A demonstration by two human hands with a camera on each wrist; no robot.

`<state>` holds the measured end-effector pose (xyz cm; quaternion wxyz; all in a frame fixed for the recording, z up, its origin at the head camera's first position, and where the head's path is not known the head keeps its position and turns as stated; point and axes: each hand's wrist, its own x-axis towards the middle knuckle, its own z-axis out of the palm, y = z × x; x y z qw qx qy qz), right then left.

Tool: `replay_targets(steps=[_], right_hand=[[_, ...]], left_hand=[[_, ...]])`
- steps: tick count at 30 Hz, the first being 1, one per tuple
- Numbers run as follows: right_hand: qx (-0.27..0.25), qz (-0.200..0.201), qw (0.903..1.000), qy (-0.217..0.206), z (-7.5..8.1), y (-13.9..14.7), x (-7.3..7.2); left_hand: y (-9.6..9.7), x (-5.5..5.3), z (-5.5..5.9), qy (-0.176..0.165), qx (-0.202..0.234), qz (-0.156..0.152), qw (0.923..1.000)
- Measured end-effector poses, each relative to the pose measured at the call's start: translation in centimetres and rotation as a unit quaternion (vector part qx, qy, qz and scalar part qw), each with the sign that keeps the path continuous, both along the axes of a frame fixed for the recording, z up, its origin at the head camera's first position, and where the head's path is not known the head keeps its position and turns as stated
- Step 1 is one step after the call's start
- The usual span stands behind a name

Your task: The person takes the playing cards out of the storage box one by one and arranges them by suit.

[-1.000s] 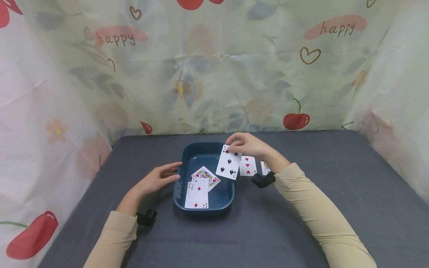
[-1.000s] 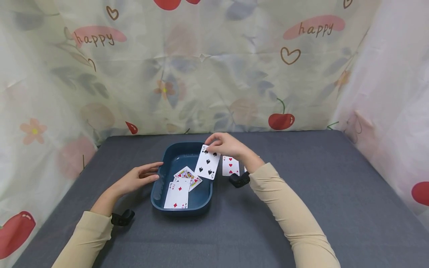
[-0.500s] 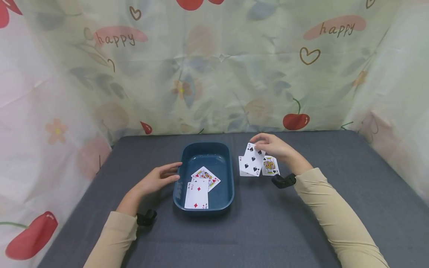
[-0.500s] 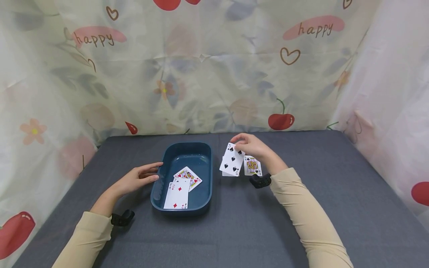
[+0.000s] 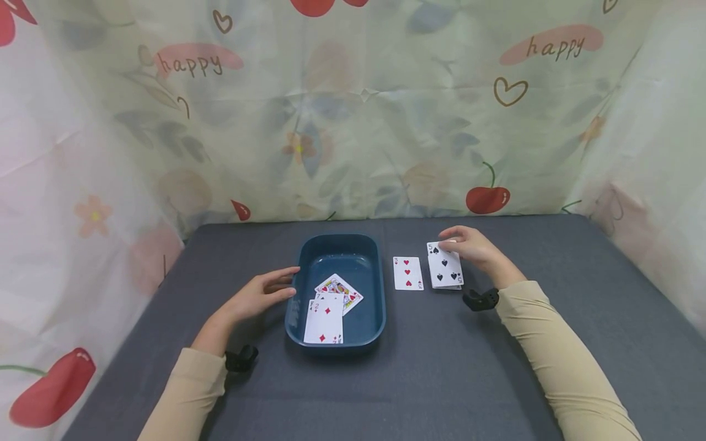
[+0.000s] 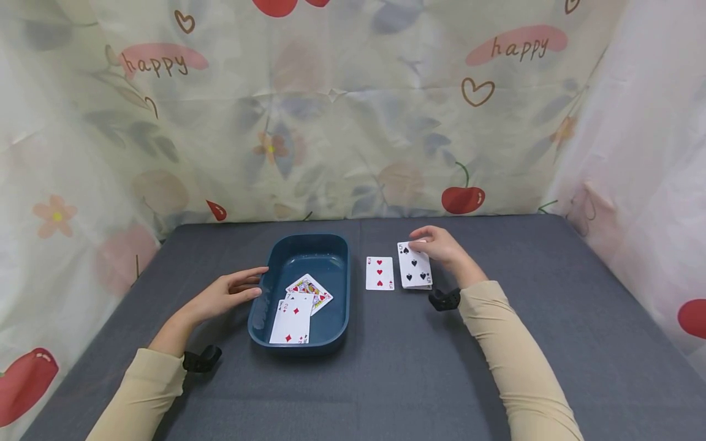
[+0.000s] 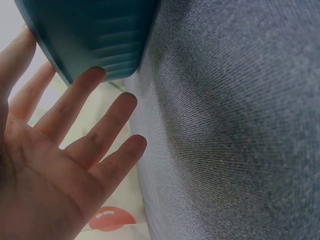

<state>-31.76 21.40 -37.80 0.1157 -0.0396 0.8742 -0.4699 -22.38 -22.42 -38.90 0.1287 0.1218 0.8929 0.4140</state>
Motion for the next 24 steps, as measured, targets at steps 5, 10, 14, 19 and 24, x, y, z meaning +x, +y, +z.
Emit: replay_targets(steps=[5, 10, 14, 19, 24], right_hand=[[0.008, -0.014, 0.9997, -0.019, -0.8, 0.5, -0.4], [0.014, -0.024, 0.9988, -0.039, -1.4, 0.5, -0.8], [0.022, -0.023, 0.9989, -0.034, -1.9, 0.5, -1.1], [0.049, -0.023, 0.9982, -0.027, -2.5, 0.6, -1.6], [0.069, -0.019, 0.9972, -0.018, -2.9, 0.7, -1.9]], left_hand=[[0.0, 0.0, 0.1, -0.005, -0.007, 0.006, 0.9999], [0.0, 0.0, 0.1, -0.008, -0.017, 0.011, 0.9998], [0.0, -0.1, 0.0, -0.007, -0.016, 0.011, 0.9998], [0.0, -0.1, -0.1, -0.009, -0.015, 0.011, 0.9998], [-0.1, -0.1, 0.0, -0.010, -0.014, 0.009, 0.9998]])
